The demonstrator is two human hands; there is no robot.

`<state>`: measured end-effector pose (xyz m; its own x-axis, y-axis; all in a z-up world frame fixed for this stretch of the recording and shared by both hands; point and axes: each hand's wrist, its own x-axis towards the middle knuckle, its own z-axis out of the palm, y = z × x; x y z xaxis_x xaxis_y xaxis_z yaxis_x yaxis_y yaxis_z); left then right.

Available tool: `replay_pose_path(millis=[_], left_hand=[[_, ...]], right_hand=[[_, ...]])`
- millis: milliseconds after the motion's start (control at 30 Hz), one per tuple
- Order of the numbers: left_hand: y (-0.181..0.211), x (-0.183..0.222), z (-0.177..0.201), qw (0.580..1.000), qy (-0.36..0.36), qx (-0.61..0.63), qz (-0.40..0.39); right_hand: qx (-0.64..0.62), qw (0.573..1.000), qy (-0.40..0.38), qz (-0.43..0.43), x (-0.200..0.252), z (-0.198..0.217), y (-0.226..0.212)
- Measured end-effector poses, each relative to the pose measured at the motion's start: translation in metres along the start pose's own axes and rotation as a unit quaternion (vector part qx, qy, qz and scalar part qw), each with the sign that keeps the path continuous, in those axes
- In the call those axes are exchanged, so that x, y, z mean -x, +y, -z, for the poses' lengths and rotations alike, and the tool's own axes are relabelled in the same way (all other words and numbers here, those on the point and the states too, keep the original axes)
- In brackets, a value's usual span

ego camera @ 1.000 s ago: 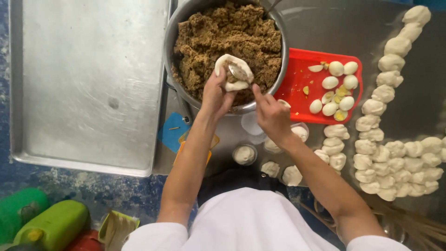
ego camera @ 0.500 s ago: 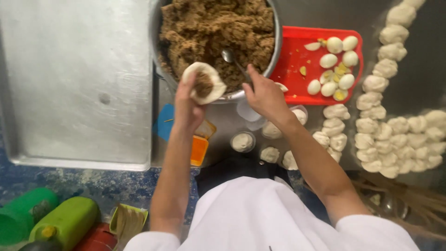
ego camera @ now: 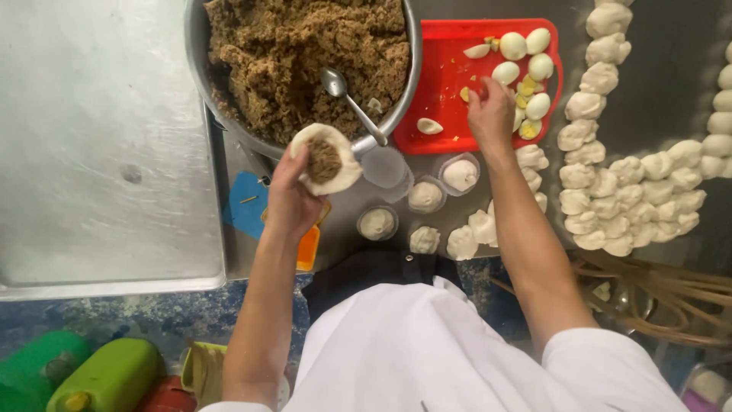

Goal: Fill dough with meat filling and eggs to make individual buns and place them on a tray.

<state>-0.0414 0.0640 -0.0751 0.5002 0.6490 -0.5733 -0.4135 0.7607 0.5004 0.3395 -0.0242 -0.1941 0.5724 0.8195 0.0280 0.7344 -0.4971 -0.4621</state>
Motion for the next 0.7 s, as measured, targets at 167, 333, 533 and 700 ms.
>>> replay_pose_path(millis=[167, 333, 533, 700], left_hand=[[-0.003, 0.001, -0.023, 0.999, -0.024, 0.019, 0.018], [-0.010, 0.002, -0.012, 1.000, -0.013, 0.010, 0.016], [-0.012, 0.003, -0.022, 0.999, 0.000, -0.021, 0.035], [-0.014, 0.011, -0.024, 0.999, -0.047, -0.008, 0.027]], right_hand=[[-0.040, 0.998, 0.002, 0.054, -0.005, -0.017, 0.002], [-0.127, 0.985, -0.100, 0.053, 0.006, 0.020, -0.033], [-0.099, 0.964, -0.207, 0.135, 0.025, 0.021, -0.062], [0.026, 0.970, -0.175, 0.164, 0.026, 0.019, -0.066]])
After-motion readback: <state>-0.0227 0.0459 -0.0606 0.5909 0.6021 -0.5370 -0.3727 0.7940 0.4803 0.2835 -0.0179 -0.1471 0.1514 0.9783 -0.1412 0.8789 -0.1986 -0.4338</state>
